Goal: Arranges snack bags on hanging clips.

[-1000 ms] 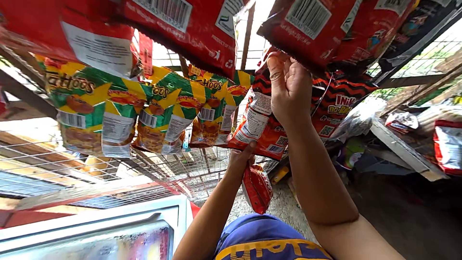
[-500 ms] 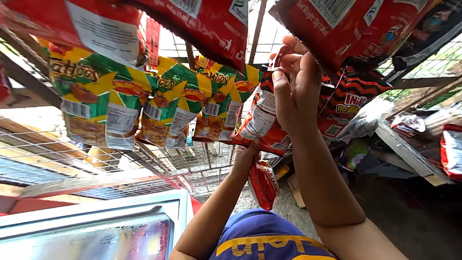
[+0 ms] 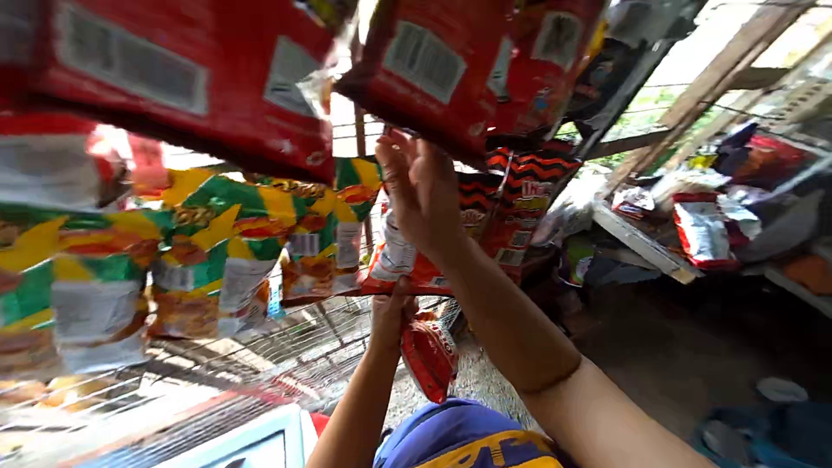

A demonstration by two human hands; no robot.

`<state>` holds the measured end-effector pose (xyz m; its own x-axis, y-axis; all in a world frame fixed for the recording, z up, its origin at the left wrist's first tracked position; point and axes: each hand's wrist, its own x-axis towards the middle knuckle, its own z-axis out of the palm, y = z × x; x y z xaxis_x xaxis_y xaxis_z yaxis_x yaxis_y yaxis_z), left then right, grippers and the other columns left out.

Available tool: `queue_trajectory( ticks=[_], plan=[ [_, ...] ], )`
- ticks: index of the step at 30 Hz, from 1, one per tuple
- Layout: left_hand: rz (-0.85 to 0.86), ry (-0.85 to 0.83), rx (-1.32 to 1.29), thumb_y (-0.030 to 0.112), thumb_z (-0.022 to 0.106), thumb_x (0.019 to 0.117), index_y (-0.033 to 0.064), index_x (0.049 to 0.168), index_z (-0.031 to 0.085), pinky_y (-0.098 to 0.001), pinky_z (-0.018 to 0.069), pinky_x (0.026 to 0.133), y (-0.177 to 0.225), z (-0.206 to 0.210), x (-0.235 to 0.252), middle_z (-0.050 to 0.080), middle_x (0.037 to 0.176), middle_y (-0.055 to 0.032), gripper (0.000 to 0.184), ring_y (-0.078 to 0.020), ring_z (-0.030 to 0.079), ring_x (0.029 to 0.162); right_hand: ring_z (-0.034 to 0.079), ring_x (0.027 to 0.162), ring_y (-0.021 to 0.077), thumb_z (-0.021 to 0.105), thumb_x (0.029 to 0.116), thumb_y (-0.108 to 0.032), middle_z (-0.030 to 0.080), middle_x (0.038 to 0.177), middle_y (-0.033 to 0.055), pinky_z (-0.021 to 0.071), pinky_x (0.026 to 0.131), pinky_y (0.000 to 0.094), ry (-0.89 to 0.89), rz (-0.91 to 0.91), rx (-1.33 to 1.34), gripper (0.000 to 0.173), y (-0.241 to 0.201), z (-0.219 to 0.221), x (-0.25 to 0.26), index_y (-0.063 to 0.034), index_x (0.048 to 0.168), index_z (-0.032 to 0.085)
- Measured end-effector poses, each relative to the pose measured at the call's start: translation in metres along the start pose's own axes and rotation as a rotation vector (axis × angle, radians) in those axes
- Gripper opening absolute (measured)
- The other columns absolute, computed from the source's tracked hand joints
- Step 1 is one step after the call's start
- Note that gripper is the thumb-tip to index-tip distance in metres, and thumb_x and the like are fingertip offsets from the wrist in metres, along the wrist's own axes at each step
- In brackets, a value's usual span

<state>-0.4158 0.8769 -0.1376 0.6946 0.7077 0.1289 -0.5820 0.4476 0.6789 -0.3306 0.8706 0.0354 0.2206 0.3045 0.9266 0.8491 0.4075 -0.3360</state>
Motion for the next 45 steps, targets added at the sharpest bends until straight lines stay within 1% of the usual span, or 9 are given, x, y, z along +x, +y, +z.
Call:
queue_trajectory(
  ticks=[3, 5, 7, 10, 13, 23, 30, 37, 45],
  plan=[
    [0.007, -0.006, 0.008, 0.030, 0.071, 0.0948, 0.0166, 0.083, 0.067, -0.0183, 0.0480, 0.050, -0.001, -0.002, 0.000, 0.055, 0.053, 0.0076, 0.019, -0.0008, 0.051, 0.046, 0.062, 0.106, 0.0200, 0.038, 0.1022, -0.010, 0.068, 0.101, 0.0190, 0.0459, 0.099, 0.0375, -0.044, 0.078, 0.061, 0.034, -0.014, -0.004, -0.005, 0.0111, 0.112, 0.063],
    [0.013, -0.016, 0.021, 0.032, 0.072, 0.0940, 0.0176, 0.079, 0.068, -0.0176, 0.0466, 0.050, 0.000, -0.001, 0.001, 0.054, 0.052, 0.0085, 0.021, 0.0003, 0.051, 0.046, 0.066, 0.098, 0.0167, 0.038, 0.1014, -0.016, 0.071, 0.097, 0.0140, 0.0526, 0.087, 0.0363, -0.081, 0.107, 0.049, 0.038, -0.013, -0.007, -0.005, 0.0072, 0.108, 0.067],
    [0.007, -0.013, 0.034, 0.030, 0.070, 0.0956, 0.0174, 0.078, 0.067, -0.0171, 0.0458, 0.049, 0.001, -0.001, 0.001, 0.053, 0.052, 0.0087, 0.022, 0.0004, 0.050, 0.045, 0.061, 0.079, 0.0139, 0.055, 0.0966, -0.025, 0.063, 0.084, 0.0069, 0.0503, 0.069, 0.0334, -0.119, 0.176, -0.030, 0.028, -0.016, -0.009, -0.006, 0.0003, 0.097, 0.066],
    [0.000, 0.020, 0.043, 0.023, 0.064, 0.0996, 0.0157, 0.078, 0.064, -0.0164, 0.0462, 0.048, 0.002, 0.002, -0.001, 0.054, 0.052, 0.0076, 0.022, 0.0003, 0.050, 0.045, 0.064, 0.076, 0.0226, 0.074, 0.0916, -0.020, 0.064, 0.091, 0.0127, 0.0539, 0.061, 0.0375, -0.193, 0.208, -0.257, 0.026, -0.020, -0.009, -0.011, 0.0008, 0.105, 0.065],
    [-0.001, 0.045, 0.047, 0.020, 0.059, 0.1017, 0.0143, 0.080, 0.062, -0.0162, 0.0467, 0.047, 0.004, 0.006, -0.001, 0.055, 0.052, 0.0066, 0.023, 0.0002, 0.051, 0.044, 0.071, 0.086, 0.0258, 0.069, 0.0950, -0.011, 0.070, 0.108, 0.0146, 0.0590, 0.066, 0.0417, -0.244, 0.224, -0.362, 0.032, -0.022, -0.008, -0.011, 0.0008, 0.125, 0.064],
    [-0.039, 0.049, 0.068, 0.015, 0.056, 0.1023, 0.0115, 0.087, 0.062, -0.0176, 0.0477, 0.050, 0.005, 0.004, 0.001, 0.055, 0.053, 0.0060, 0.017, -0.0011, 0.051, 0.046, 0.068, 0.085, 0.0274, 0.057, 0.1035, -0.017, 0.068, 0.101, 0.0142, 0.0555, 0.071, 0.0472, -0.407, 0.337, -0.383, 0.019, -0.028, -0.019, 0.004, -0.0030, 0.111, 0.067],
    [-0.044, 0.039, 0.049, 0.019, 0.058, 0.1020, 0.0120, 0.085, 0.065, -0.0179, 0.0466, 0.050, -0.001, 0.003, 0.002, 0.054, 0.052, 0.0050, 0.019, -0.0016, 0.051, 0.045, 0.070, 0.090, 0.0231, 0.064, 0.1001, -0.018, 0.072, 0.104, 0.0103, 0.0568, 0.078, 0.0447, -0.368, 0.360, -0.372, 0.028, -0.020, -0.018, 0.006, -0.0035, 0.124, 0.064],
    [-0.021, 0.019, 0.065, 0.021, 0.066, 0.0978, 0.0128, 0.093, 0.065, -0.0180, 0.0489, 0.052, -0.003, 0.003, -0.001, 0.055, 0.056, 0.0051, 0.010, -0.0016, 0.052, 0.047, 0.066, 0.085, 0.0034, 0.063, 0.0981, -0.013, 0.070, 0.097, -0.0010, 0.0540, 0.077, 0.0238, -0.284, 0.433, -0.058, 0.018, -0.020, -0.019, 0.004, -0.0079, 0.116, 0.065],
    [0.001, -0.008, 0.038, 0.021, 0.071, 0.0950, 0.0153, 0.088, 0.068, -0.0170, 0.0480, 0.051, -0.011, 0.005, 0.002, 0.056, 0.056, 0.0070, 0.009, -0.0001, 0.052, 0.047, 0.064, 0.083, 0.0012, 0.064, 0.0976, -0.007, 0.067, 0.095, -0.0007, 0.0541, 0.075, 0.0185, -0.189, 0.490, 0.176, 0.017, -0.022, -0.015, -0.001, -0.0046, 0.114, 0.062]
  ],
)
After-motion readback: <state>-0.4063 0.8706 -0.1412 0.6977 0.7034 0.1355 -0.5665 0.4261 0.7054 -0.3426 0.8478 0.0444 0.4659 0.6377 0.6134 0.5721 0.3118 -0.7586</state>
